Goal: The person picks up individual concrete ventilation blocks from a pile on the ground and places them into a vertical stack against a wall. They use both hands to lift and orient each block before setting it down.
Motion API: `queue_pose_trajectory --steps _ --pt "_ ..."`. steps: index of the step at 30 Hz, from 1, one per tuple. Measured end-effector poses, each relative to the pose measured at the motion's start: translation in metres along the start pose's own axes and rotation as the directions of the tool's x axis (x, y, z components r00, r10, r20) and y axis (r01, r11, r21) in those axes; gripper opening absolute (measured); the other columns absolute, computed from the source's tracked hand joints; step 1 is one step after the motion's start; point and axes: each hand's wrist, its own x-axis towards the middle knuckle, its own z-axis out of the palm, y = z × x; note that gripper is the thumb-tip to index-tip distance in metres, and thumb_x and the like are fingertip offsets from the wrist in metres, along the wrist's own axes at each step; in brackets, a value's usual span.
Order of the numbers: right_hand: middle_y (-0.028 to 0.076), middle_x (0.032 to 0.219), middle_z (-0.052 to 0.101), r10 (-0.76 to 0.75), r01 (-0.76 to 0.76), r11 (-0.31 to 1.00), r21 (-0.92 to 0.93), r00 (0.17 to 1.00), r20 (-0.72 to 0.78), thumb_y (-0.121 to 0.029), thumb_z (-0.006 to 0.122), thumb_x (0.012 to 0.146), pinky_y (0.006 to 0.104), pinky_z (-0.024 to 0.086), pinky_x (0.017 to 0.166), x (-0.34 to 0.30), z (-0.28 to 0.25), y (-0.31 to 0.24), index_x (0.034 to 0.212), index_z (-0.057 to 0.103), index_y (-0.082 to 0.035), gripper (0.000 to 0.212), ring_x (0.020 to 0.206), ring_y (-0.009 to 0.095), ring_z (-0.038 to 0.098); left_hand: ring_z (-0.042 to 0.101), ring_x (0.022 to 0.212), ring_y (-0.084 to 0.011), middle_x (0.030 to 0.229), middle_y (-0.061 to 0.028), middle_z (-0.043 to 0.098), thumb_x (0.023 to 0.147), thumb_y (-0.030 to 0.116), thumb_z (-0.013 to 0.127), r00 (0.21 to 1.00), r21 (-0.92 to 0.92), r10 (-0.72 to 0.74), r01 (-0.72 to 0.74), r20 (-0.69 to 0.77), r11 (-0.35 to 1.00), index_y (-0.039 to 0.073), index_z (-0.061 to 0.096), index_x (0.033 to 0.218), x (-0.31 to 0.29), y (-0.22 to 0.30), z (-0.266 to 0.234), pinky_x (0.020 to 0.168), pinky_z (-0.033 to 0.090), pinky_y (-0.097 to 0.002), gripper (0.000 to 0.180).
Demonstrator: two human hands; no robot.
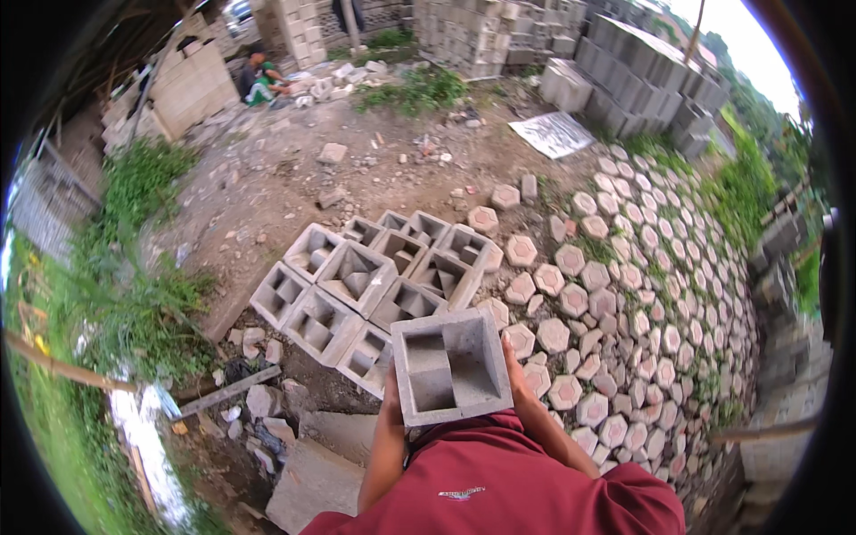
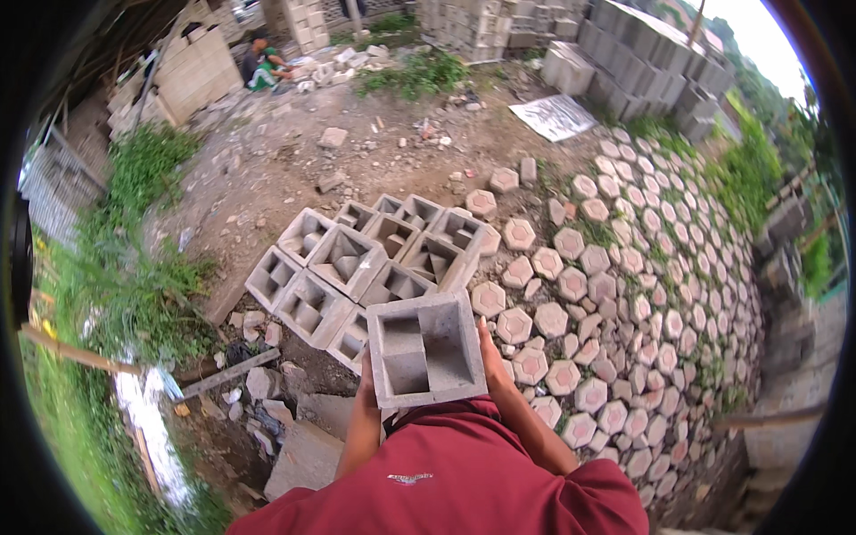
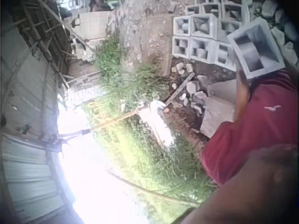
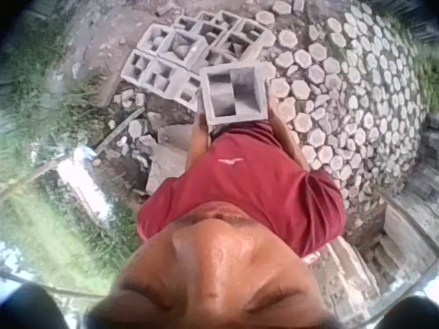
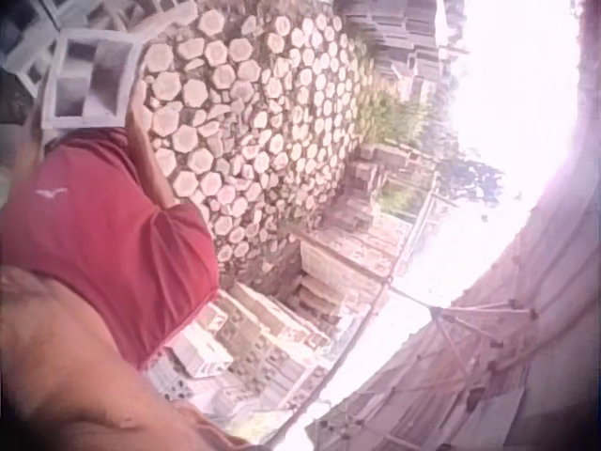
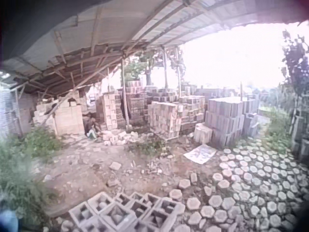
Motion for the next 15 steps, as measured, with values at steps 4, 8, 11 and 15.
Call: queue_pose_trajectory --steps 4,8,11,15 --pt "0.014 0.126 0.055 -0.022 -0.012 0.991 -0.133 0.968 -0.251 -0.068 0.032 0.089 0.0352 0.044 0.093 0.013 -0.057 0.011 0.135 0.044 -0.004 0.079 0.109 0.026 0.055 0.047 0.119 -0.0239 0.131 -0.0111 0.048 0.099 0.045 0.029 0.996 0.072 -0.086 0.088 -0.032 0.993 0.005 0.036 0.139 0.019 -0.001 0.023 0.101 0.037 -0.0365 0.057" --pt "0.014 0.125 0.055 -0.08 0.017 0.983 -0.183 0.938 -0.339 -0.073 0.032 0.086 0.0338 0.042 0.092 -0.002 -0.071 -0.014 0.131 0.049 -0.002 0.086 0.109 0.024 0.054 0.048 0.118 -0.024 0.13 -0.0113 0.049 0.099 0.046 0.03 0.988 0.163 -0.156 0.155 -0.006 0.974 0.005 0.037 0.138 0.058 -0.004 0.056 0.099 0.039 -0.0367 0.057" --pt "0.016 0.112 0.061 -0.278 0.063 0.92 -0.386 0.8 -0.531 -0.075 0.028 0.085 0.0325 0.039 0.092 -0.013 -0.059 -0.056 0.119 0.059 0.001 0.089 0.105 0.025 0.054 0.049 0.116 -0.0241 0.128 -0.0114 0.05 0.099 0.046 0.03 0.98 0.195 -0.198 0.191 0.014 0.962 0.005 0.038 0.137 0.096 -0.013 0.076 0.098 0.039 -0.0369 0.057" --pt "0.015 0.121 0.057 -0.3 0.226 0.95 -0.215 0.847 -0.438 -0.071 0.029 0.088 0.0318 0.04 0.093 0.026 -0.137 -0.085 0.127 0.052 0.001 0.085 0.108 0.024 0.054 0.05 0.115 -0.0242 0.127 -0.0116 0.051 0.099 0.046 0.03 0.966 0.236 -0.251 0.231 0.059 0.944 0.005 0.039 0.136 0.161 -0.036 0.119 0.097 0.041 -0.0371 0.057"
